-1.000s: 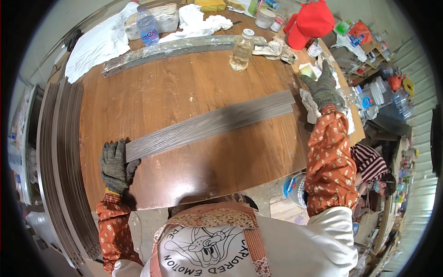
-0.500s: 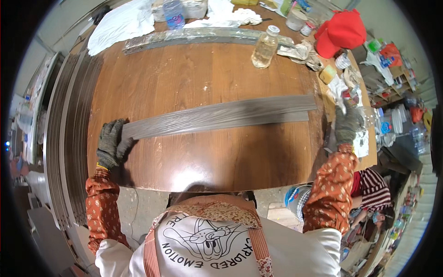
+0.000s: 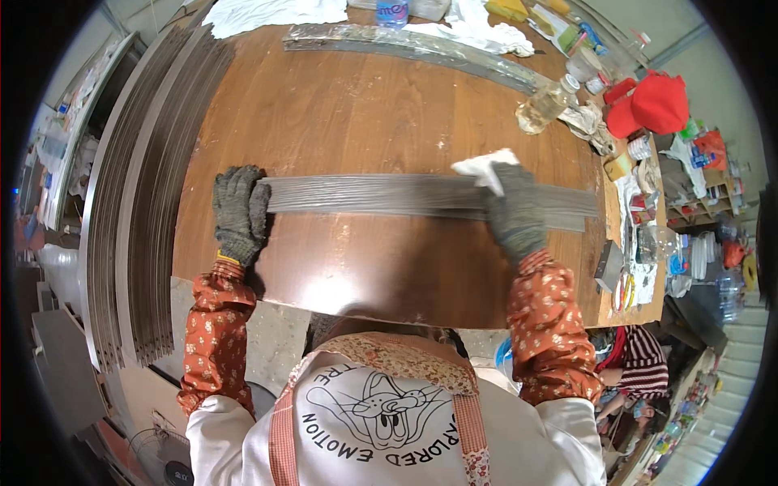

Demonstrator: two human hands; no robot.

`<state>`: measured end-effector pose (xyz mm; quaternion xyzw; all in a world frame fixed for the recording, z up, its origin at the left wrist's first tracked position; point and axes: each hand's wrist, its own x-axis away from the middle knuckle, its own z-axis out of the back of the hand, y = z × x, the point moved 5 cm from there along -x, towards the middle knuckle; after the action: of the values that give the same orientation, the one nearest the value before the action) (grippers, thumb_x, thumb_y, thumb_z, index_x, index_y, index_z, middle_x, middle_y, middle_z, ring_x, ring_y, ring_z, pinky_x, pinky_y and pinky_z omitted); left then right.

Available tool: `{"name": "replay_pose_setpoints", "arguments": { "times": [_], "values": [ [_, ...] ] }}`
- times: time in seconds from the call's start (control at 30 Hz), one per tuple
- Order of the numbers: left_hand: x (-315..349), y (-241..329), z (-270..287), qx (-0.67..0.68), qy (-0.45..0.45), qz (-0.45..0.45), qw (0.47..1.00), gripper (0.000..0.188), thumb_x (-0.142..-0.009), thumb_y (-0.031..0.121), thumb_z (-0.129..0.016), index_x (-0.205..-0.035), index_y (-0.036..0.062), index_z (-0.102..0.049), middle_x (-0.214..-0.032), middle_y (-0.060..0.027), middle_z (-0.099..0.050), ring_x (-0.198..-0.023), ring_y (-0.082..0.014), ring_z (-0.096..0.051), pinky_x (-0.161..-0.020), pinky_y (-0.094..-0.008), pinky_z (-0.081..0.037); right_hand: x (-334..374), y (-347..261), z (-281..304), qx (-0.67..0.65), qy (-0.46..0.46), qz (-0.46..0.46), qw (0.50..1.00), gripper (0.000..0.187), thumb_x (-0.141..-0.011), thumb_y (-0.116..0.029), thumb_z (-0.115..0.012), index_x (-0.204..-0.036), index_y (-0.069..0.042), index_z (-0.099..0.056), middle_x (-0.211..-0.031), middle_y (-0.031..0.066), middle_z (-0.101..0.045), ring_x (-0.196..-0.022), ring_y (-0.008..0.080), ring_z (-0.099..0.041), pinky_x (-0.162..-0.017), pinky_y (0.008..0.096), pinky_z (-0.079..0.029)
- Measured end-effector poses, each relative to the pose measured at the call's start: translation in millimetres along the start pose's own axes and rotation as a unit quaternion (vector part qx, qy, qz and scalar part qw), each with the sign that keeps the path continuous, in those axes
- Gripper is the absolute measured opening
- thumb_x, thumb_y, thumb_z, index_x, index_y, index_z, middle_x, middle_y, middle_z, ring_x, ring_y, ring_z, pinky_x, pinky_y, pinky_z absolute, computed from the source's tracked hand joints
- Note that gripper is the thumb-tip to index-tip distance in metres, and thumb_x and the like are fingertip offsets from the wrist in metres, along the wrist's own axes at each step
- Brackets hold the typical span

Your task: The person is wiping and polishing wooden planks with a cloth and sponge on a workbench in a furniture factory.

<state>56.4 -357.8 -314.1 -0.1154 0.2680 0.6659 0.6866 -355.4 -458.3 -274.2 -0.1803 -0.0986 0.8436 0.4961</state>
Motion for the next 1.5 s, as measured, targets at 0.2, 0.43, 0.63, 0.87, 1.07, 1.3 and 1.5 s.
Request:
{"name": "replay_pose_setpoints", "arguments": {
  "times": [0.2, 0.43, 0.63, 0.87, 1.07, 1.3, 1.5],
  "values": [
    [-7.0, 2.9, -10.0, 0.025, -0.048, 0.021, 0.998, 0.033, -0.094, 0.026, -0.057, -0.120, 0.0051, -0.060, -0.122, -0.0166, -0.059, -0.123, -0.0374, -0.047, -0.112, -0.0522, -0.027, -56.8, -165.7, -121.7, 0.069, -0.074, 0.122, 0.987, 0.058, -0.098, -0.042, -0.048, -0.140, -0.002, -0.047, -0.137, 0.0208, -0.049, -0.133, 0.0356, -0.040, -0.114, 0.0485, -0.027],
    [0.1, -7.2, -8.4, -0.030, -0.007, -0.027, 0.999, 0.051, -0.092, 0.032, -0.061, -0.134, 0.0034, -0.052, -0.133, -0.0201, -0.054, -0.130, -0.0409, -0.043, -0.115, -0.0538, -0.024, -79.2, -199.3, -122.9, -0.288, -0.055, 0.173, 0.940, 0.047, -0.097, -0.029, -0.054, -0.136, -0.002, -0.052, -0.133, 0.0184, -0.057, -0.127, 0.0316, -0.051, -0.110, 0.0415, -0.036],
    [-39.9, 55.9, 48.1, 0.213, 0.090, -0.026, 0.973, 0.059, -0.088, 0.020, -0.070, -0.138, -0.0002, -0.047, -0.136, -0.0199, -0.052, -0.128, -0.0352, -0.048, -0.110, -0.0453, -0.035, -78.6, -131.4, -91.1, -0.618, -0.151, 0.000, 0.772, 0.052, -0.091, -0.024, -0.065, -0.133, 0.004, -0.052, -0.123, 0.0177, -0.063, -0.109, 0.0235, -0.060, -0.094, 0.0342, -0.047],
    [-23.0, 168.3, -31.8, 0.834, -0.059, 0.279, 0.472, 0.063, -0.092, 0.015, -0.061, -0.147, 0.0007, -0.034, -0.144, -0.0174, -0.047, -0.134, -0.0297, -0.045, -0.111, -0.0397, -0.036, -33.5, -134.8, -39.5, -0.490, 0.054, 0.079, 0.866, 0.053, -0.094, -0.023, -0.061, -0.137, 0.004, -0.048, -0.119, 0.0156, -0.062, -0.106, 0.0220, -0.060, -0.092, 0.0340, -0.048],
    [-33.3, 231.7, -8.8, 0.509, -0.033, 0.120, 0.851, 0.021, -0.098, 0.008, -0.056, -0.117, 0.0002, -0.055, -0.102, -0.0014, -0.062, -0.087, -0.0103, -0.063, -0.085, -0.0221, -0.050, 6.6, -97.0, -12.2, -0.661, 0.094, 0.076, 0.741, 0.058, -0.097, -0.013, -0.053, -0.148, 0.005, -0.032, -0.127, 0.0129, -0.059, -0.113, 0.0230, -0.058, -0.099, 0.0376, -0.045],
    [-36.7, 191.4, -1.6, 0.600, 0.089, 0.227, 0.762, 0.031, -0.091, 0.001, -0.056, -0.122, -0.0024, -0.054, -0.094, -0.0028, -0.065, -0.079, -0.0083, -0.063, -0.082, -0.0250, -0.052, 16.0, 1.7, -0.4, -0.411, 0.186, 0.058, 0.890, 0.053, -0.094, -0.008, -0.056, -0.144, 0.000, -0.040, -0.149, 0.0202, -0.040, -0.138, 0.0299, -0.041, -0.112, 0.0385, -0.035],
    [35.5, 87.1, 36.2, 0.408, 0.250, 0.288, 0.830, 0.044, -0.087, 0.001, -0.068, -0.128, 0.0014, -0.052, -0.113, -0.0101, -0.064, -0.100, -0.0193, -0.064, -0.087, -0.0301, -0.055, 28.2, 117.5, -15.9, -0.195, 0.104, -0.065, 0.973, 0.054, -0.092, -0.016, -0.065, -0.139, 0.001, -0.046, -0.138, 0.0192, -0.053, -0.127, 0.0333, -0.051, -0.108, 0.0405, -0.040]
  ]
}}
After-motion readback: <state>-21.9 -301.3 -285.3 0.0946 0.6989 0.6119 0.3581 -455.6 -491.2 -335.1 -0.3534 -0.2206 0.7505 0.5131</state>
